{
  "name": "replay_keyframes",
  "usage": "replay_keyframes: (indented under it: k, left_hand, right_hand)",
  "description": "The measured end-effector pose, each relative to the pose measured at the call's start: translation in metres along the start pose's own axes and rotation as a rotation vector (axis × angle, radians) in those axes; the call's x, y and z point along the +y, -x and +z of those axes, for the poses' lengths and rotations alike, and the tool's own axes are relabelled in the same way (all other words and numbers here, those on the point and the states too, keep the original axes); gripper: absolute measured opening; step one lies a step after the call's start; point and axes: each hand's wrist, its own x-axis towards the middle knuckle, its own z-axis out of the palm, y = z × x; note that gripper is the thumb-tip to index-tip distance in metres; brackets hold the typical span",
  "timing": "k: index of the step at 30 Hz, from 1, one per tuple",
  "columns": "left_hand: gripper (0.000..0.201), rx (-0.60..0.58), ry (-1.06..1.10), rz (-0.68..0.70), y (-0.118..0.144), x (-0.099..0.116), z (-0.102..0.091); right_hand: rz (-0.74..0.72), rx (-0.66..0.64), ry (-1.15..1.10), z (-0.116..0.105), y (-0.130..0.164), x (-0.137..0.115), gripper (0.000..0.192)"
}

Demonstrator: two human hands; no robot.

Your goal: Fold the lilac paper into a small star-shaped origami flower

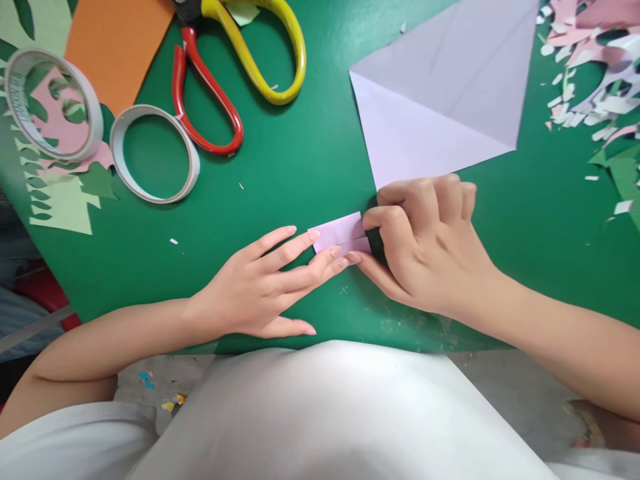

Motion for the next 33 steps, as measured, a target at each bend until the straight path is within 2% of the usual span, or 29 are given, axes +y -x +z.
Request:
replay_keyframes:
  k: [7, 11, 15, 21, 28, 33]
  left_hand:
    - [0.076, -0.012, 0.017, 0.026, 0.001, -0.006, -0.002]
    - [0.072, -0.018, 0.069, 0.054, 0.003, -0.014, -0.002]
    - [0.069, -0.042, 0.172, 0.111, 0.004, -0.023, -0.004]
    - [0.068, -0.056, 0.238, 0.109, 0.006, -0.027, -0.005]
    - [0.067, -0.060, 0.225, 0.114, 0.006, -0.025, -0.004]
    - [0.069, -0.052, 0.224, 0.118, 0.006, -0.026, -0.004]
  right_hand:
    - [-0.052, 0.084, 0.130, 0.004, 0.004, 0.000, 0.048]
    - [0.001, -0.051, 0.039, 0.000, 0.003, -0.001, 0.045]
    - [0.051, -0.051, -0.099, -0.002, 0.003, 0.000, 0.043]
    - [0.044, -0.058, -0.173, -0.008, 0.006, 0.003, 0.031]
    - [0.029, 0.079, -0.228, -0.010, 0.012, 0.000, 0.016]
    - [0.049, 0.109, -0.300, -0.011, 0.011, 0.001, 0.014]
